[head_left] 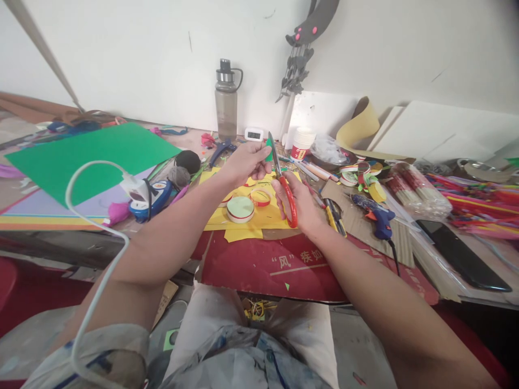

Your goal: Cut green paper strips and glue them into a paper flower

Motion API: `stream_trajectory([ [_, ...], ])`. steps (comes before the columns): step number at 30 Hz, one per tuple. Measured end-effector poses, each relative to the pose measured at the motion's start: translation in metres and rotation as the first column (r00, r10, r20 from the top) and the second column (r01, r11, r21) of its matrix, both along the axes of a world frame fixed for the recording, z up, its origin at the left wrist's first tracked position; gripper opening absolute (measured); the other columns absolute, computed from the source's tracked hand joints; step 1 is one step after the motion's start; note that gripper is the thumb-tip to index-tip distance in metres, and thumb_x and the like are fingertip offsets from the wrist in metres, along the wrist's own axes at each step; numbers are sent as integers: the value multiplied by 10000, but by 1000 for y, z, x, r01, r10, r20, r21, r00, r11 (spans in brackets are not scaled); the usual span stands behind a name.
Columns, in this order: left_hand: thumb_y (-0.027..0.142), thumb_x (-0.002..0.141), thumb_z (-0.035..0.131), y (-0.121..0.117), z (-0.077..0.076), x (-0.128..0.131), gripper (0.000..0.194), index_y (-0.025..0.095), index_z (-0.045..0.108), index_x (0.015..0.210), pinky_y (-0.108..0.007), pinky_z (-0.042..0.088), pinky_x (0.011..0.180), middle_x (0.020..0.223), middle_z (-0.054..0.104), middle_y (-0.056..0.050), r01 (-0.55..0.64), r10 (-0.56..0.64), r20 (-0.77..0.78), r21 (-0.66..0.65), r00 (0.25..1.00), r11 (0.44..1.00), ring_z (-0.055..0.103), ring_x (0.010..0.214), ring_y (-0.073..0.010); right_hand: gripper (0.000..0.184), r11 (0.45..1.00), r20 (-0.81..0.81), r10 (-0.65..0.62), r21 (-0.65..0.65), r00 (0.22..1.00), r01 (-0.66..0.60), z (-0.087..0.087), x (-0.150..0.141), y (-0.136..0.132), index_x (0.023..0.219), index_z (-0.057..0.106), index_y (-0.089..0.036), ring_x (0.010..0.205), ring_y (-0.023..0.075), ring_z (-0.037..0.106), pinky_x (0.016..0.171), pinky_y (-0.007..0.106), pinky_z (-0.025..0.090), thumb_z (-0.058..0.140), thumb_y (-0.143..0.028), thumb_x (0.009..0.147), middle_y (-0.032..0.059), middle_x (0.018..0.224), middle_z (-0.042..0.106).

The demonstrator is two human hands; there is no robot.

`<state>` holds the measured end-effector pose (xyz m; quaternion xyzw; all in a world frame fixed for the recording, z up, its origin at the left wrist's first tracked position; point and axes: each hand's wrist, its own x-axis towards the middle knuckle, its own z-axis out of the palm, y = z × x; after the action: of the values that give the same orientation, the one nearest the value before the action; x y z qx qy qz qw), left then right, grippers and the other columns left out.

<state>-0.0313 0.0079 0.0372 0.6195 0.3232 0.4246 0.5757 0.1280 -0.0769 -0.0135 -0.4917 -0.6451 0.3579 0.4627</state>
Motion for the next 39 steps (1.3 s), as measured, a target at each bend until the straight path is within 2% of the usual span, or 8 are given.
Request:
stream_trajectory([
  [4,384,944,765,3,-1,-2,359,177,551,744,-186,259,392,563,627,18,-36,35,18,31,999,999,465,376,-25,548,1000,-90,0,9,996,1,3,1,1,1111,537,-279,463,111,445,414,260,381,639,-771,893,-73,661,458],
  [9,342,903,765,6,0,-6,290,180,607,721,-207,203,390,499,552,34,-136,134,26,65,991,989,378,370,-30,594,998,-160,32,56,987,-23,8,11,6,1105,493,-305,615,135,464,485,253,417,692,-799,842,-44,771,432],
  [13,311,845,758,8,3,-11,262,181,615,667,-230,172,405,470,476,45,-177,176,17,118,984,977,306,380,-33,658,993,-123,108,-25,987,-112,14,18,8,940,451,-277,534,121,423,443,265,411,646,-890,803,-48,690,442],
  [18,236,829,717,9,6,-14,241,180,613,618,-239,234,452,455,336,59,-199,199,10,136,980,971,308,408,-49,708,989,-105,133,-45,985,-139,18,20,6,949,470,-277,497,122,445,406,267,410,672,-924,743,-51,631,480],
  [23,229,778,771,9,4,-10,266,176,571,611,-225,398,544,624,610,0,-195,186,78,131,979,972,564,573,-85,713,990,-123,127,-53,984,-134,22,19,3,898,442,-280,446,121,425,368,274,394,693,-924,723,-62,572,473],
  [26,238,769,779,9,1,-8,272,170,570,609,-212,432,587,722,696,-27,-171,157,105,138,982,976,636,658,-91,691,989,-121,125,-64,985,-134,25,18,1,869,421,-281,423,124,428,359,281,395,710,-896,742,-61,548,478],
  [31,235,797,745,9,1,-9,240,164,593,625,-202,429,590,783,742,-47,-167,157,81,143,984,975,662,695,-92,682,990,-130,114,-71,985,-124,24,17,1,922,472,-279,407,125,428,347,282,386,721,-887,737,-69,549,475],
  [39,222,808,775,8,1,-8,237,162,615,644,-213,429,603,769,724,-32,-168,158,86,120,984,978,650,686,-93,704,989,-138,94,-98,986,-108,18,17,4,1069,540,-265,438,139,442,357,290,380,717,-870,757,-52,596,474],
])
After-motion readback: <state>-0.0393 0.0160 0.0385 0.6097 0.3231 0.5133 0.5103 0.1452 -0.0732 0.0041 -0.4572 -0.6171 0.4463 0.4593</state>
